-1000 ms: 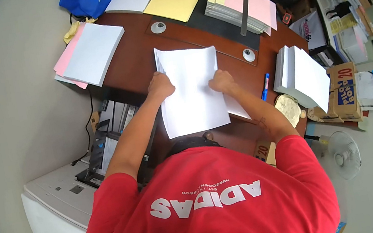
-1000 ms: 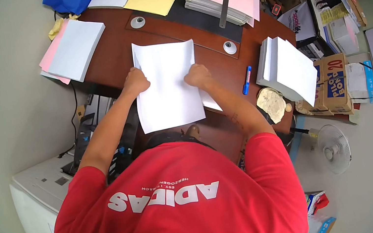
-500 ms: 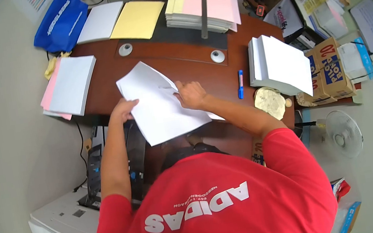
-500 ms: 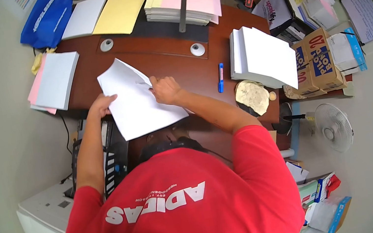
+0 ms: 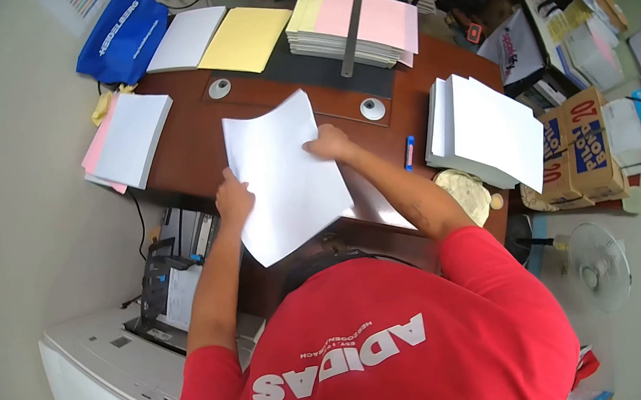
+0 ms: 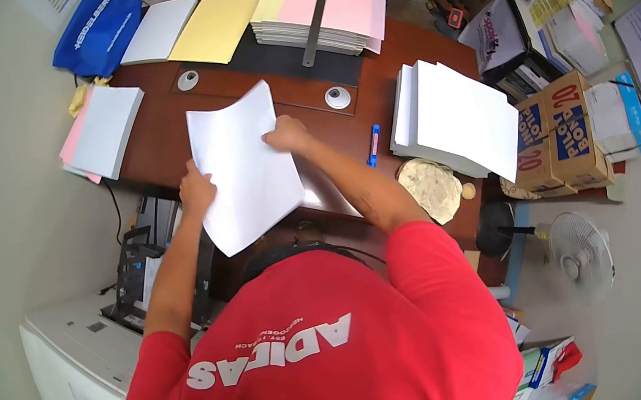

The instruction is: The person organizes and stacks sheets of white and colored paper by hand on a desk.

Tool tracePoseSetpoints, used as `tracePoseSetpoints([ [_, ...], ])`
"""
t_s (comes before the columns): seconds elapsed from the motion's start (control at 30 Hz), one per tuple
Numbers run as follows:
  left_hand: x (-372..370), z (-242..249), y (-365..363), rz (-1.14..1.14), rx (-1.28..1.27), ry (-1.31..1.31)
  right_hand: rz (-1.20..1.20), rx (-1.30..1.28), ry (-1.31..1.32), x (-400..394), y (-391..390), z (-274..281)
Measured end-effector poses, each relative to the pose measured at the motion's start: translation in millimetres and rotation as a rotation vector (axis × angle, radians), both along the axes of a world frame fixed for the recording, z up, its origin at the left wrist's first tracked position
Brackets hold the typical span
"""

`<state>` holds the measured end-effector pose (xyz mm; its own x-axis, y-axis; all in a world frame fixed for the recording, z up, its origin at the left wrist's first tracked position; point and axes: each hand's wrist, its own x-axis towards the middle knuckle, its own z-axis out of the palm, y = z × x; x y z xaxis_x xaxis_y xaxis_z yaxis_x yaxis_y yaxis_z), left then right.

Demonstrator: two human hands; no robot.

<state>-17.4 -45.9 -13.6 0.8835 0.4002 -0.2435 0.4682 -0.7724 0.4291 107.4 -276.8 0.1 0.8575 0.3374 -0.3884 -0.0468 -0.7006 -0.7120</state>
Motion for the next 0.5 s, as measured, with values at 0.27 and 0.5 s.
tracePoseSetpoints([
  [0.27, -1, -27, 42, 0.404, -0.915, 0.079, -0.094, 0.155, 0.121, -18, -33, -40],
  [0.5, -6, -52, 48, 0.52, -1.27, 0.115, 0.031, -0.035, -0.186, -48, -35, -22],
])
